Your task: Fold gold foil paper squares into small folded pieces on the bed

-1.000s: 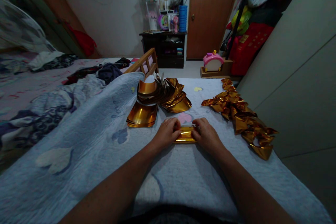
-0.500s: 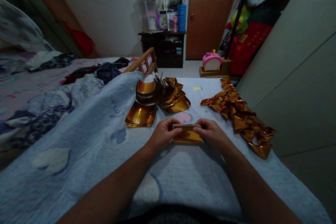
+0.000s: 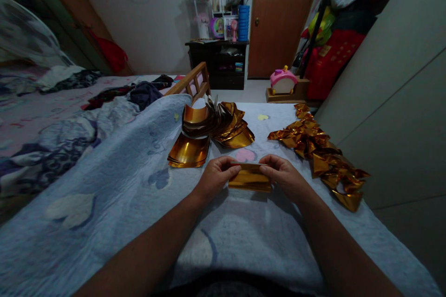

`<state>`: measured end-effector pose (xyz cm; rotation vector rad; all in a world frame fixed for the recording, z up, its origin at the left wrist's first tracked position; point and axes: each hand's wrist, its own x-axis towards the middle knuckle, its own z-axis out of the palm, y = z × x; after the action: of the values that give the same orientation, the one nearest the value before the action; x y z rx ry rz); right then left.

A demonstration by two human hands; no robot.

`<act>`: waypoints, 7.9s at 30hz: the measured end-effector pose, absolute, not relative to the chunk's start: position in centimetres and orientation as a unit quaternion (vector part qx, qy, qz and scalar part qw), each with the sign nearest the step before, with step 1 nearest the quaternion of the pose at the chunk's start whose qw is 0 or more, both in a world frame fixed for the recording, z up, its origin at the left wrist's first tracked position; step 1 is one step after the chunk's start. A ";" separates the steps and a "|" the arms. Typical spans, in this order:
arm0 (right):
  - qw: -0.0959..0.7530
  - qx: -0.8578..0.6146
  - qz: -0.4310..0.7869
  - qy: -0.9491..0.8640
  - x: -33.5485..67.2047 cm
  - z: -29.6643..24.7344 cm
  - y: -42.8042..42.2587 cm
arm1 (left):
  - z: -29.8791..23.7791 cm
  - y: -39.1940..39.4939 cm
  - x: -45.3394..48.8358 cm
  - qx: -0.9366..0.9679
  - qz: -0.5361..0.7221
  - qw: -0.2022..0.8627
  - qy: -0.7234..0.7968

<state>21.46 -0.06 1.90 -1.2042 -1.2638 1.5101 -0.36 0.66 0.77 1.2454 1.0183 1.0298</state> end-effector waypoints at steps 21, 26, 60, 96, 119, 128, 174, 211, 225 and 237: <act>0.387 -0.456 0.613 -0.516 21.5 1.7 -0.2 | 1.1 0.4 -0.3 0.521 0.470 0.547 0.457; 0.388 -0.467 0.591 -0.531 21.5 1.7 -0.1 | 0.9 0.5 -0.4 0.529 0.467 0.539 0.460; 0.265 -0.605 0.276 -0.698 20.2 0.0 0.1 | 0.5 0.3 -0.2 0.742 0.213 0.259 0.580; 0.150 -0.527 0.127 -0.827 19.1 -1.1 0.5 | 0.5 1.2 -0.9 0.862 0.183 0.237 0.408; 0.095 -0.543 0.068 -0.831 18.4 0.2 -1.7 | 0.2 0.4 -1.1 0.878 0.065 0.178 0.439; 0.101 -0.548 0.057 -0.828 18.1 0.4 -2.3 | 0.6 0.8 -1.7 0.872 0.081 0.246 0.416; 0.230 -0.498 0.244 -0.800 23.8 1.8 -0.5 | 0.7 1.0 -2.0 0.865 0.081 0.274 0.413; 0.367 -0.427 0.546 -0.620 21.5 1.4 -0.3 | 1.5 0.9 -1.4 0.550 0.425 0.561 0.450; 0.408 -0.510 0.381 -0.654 21.0 -0.3 0.1 | 1.3 0.7 -1.4 0.580 0.376 0.536 0.485; 0.444 -0.431 0.297 -0.727 21.0 0.0 0.1 | 0.6 0.8 -1.6 0.749 0.409 0.344 0.391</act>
<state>20.97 0.08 0.00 -1.0685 -1.8039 0.7368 -1.62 0.78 0.57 1.9473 1.0170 1.0617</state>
